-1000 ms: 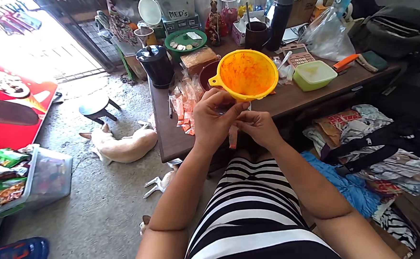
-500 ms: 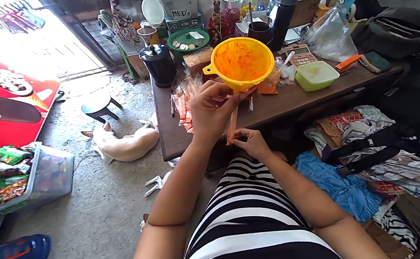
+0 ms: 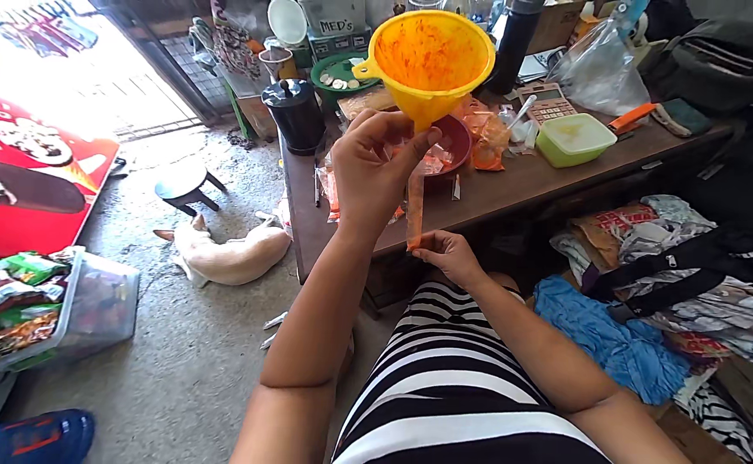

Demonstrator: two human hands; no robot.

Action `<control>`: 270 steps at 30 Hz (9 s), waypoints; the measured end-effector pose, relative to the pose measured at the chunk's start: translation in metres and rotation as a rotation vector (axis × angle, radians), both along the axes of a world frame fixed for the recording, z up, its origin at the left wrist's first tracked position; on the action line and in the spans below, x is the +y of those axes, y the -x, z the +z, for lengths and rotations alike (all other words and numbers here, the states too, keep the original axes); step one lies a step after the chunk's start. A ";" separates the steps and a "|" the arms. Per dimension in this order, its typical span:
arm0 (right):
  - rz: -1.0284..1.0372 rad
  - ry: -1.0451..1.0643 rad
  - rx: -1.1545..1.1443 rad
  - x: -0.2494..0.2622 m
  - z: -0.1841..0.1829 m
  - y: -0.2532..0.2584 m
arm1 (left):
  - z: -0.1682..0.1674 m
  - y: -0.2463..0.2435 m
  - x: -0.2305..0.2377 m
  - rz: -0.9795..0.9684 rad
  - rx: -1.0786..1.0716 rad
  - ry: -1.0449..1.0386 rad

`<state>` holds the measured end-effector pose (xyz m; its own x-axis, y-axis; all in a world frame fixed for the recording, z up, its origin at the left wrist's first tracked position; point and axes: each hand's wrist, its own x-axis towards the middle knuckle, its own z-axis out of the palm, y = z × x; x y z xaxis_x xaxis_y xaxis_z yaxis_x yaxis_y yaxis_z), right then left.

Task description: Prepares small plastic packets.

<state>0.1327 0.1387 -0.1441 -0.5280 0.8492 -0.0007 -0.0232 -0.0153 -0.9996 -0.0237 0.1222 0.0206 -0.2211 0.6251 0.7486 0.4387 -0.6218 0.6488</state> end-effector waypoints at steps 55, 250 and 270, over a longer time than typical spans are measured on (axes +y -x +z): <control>-0.050 -0.854 -0.811 0.200 0.113 0.046 | -0.096 0.132 0.103 0.186 -0.112 0.450; -0.177 -0.359 -0.149 -0.069 -0.001 -0.090 | -0.144 -0.030 -0.066 -0.434 -0.166 0.565; -0.125 -0.109 0.034 -0.072 0.004 -0.091 | -0.148 -0.040 -0.063 -0.596 -0.291 0.568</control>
